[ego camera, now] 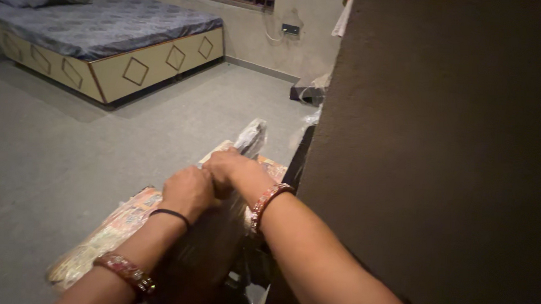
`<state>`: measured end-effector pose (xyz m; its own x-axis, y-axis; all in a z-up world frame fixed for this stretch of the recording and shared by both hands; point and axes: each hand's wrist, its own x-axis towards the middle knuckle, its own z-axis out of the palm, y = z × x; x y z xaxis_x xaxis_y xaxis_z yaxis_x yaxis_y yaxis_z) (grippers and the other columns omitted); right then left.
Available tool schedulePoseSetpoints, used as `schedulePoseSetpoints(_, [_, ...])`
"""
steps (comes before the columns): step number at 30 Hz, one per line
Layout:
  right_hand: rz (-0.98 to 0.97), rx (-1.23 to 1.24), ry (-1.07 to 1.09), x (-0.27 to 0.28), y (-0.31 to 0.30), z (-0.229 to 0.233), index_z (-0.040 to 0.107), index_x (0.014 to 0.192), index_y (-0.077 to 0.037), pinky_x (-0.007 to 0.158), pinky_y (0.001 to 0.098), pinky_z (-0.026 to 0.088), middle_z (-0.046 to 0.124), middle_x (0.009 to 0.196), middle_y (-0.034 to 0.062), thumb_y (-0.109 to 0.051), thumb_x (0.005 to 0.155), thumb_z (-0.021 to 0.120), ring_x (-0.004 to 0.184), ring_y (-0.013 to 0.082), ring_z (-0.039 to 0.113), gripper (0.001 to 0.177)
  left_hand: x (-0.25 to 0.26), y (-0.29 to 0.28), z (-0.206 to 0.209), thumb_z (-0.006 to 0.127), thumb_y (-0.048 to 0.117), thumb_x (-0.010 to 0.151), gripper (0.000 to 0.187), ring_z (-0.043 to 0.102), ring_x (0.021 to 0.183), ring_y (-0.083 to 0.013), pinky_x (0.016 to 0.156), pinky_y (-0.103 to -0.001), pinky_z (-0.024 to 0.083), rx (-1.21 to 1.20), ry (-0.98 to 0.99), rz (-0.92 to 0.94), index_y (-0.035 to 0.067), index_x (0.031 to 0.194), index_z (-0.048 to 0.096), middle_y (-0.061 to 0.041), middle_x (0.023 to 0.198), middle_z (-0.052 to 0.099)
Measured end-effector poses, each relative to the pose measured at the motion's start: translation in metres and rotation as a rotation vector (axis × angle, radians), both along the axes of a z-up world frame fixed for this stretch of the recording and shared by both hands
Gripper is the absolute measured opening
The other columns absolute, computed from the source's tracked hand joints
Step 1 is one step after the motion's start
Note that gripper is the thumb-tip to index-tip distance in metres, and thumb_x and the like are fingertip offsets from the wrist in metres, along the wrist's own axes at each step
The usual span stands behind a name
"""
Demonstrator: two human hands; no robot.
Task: The person wipes a beige sofa with a dark cloth, then wipes the plastic-wrapped surfaces of two chairs. The person then removes the plastic wrap from the chairs.
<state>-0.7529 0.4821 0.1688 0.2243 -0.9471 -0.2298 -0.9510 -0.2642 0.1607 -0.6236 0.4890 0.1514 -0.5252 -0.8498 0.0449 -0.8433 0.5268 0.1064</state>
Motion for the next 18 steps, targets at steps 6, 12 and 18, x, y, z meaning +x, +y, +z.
schedulePoseSetpoints(6, [-0.064,-0.147,-0.172,-0.004,-0.008,-0.026,0.077,0.106,-0.017,0.11,0.0541,0.036,0.075,0.109,0.0149,-0.029,0.074,0.077,0.114,0.0328,0.067,0.034,0.007,0.003,0.001,0.088,0.047,0.071,0.052,0.073,0.104,-0.0339,0.088,-0.046,0.06,0.019,-0.034,0.009,0.012,0.107,0.077,-0.013,0.109,0.075])
schedulePoseSetpoints(12, [-0.077,-0.197,-0.147,-0.001,-0.013,-0.038,0.079,0.102,-0.014,0.106,0.0494,0.041,0.075,0.11,0.0152,-0.025,0.071,0.075,0.114,0.0298,0.069,0.033,0.009,0.004,0.003,0.088,0.048,0.07,0.053,0.072,0.107,-0.0342,0.092,-0.046,0.059,0.043,-0.039,0.04,0.014,0.109,0.076,-0.013,0.112,0.074])
schedulePoseSetpoints(18, [-0.103,-0.2,-0.136,0.0,-0.017,-0.044,0.077,0.105,-0.014,0.107,0.0489,0.041,0.076,0.11,0.0151,-0.024,0.074,0.074,0.113,0.0305,0.069,0.033,0.007,-0.003,-0.007,0.082,0.043,0.073,0.043,0.074,0.099,-0.0363,0.088,-0.047,0.061,0.023,0.0,0.027,0.013,0.103,0.079,-0.016,0.105,0.076])
